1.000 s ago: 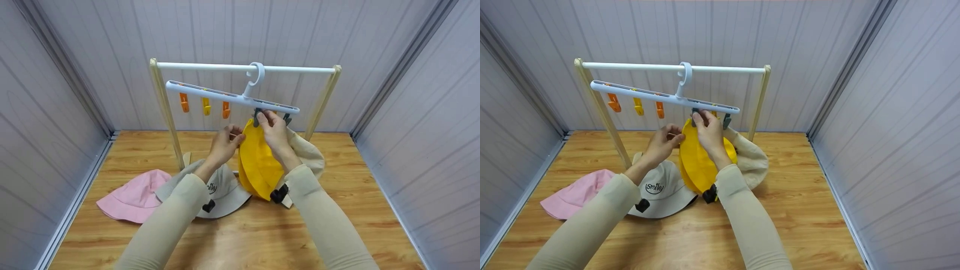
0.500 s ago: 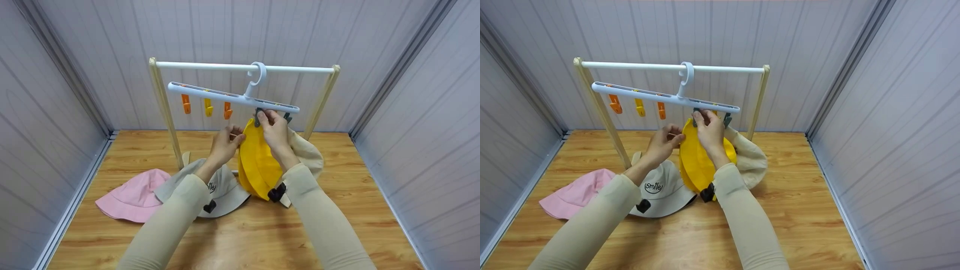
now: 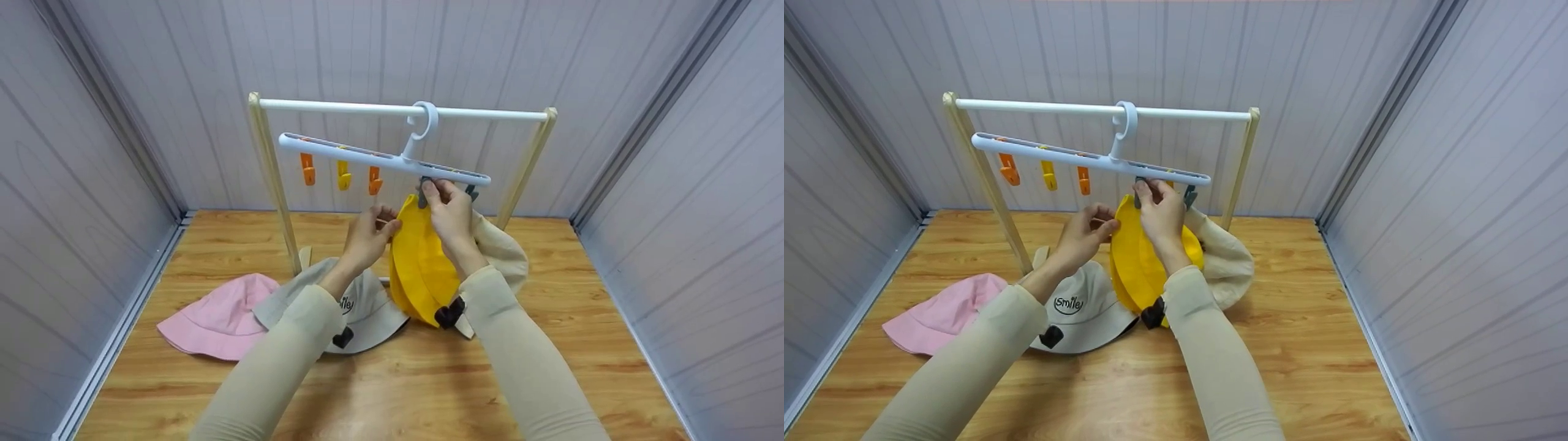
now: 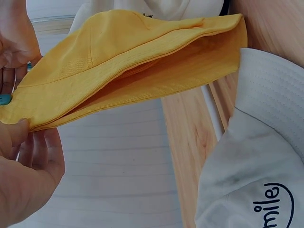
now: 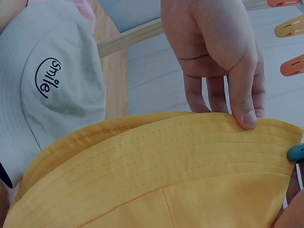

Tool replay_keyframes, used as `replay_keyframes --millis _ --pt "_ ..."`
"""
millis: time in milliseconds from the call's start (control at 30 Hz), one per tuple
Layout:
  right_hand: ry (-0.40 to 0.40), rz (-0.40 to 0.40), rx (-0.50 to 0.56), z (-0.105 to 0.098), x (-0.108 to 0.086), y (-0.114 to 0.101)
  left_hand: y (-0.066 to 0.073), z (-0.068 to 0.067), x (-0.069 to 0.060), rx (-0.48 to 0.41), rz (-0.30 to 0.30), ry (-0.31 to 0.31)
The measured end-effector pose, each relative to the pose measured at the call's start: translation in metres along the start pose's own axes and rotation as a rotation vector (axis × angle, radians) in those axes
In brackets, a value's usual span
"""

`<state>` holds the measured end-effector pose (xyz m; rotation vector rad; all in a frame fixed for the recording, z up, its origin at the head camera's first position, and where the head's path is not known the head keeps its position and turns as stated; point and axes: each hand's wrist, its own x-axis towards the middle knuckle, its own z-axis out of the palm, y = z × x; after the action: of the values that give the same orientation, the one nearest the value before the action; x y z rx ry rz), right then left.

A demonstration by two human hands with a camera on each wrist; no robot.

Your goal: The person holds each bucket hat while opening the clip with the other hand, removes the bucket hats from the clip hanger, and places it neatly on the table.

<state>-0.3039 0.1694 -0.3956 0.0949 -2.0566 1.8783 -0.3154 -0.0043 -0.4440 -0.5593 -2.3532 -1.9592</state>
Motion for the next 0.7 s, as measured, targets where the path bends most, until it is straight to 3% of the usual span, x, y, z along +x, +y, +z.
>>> replay_keyframes --millis 700 --pt "0.075 0.014 0.017 0.0061 0.0033 -0.0007 -0.0057 -0.004 -0.0064 -0.036 0.022 0.001"
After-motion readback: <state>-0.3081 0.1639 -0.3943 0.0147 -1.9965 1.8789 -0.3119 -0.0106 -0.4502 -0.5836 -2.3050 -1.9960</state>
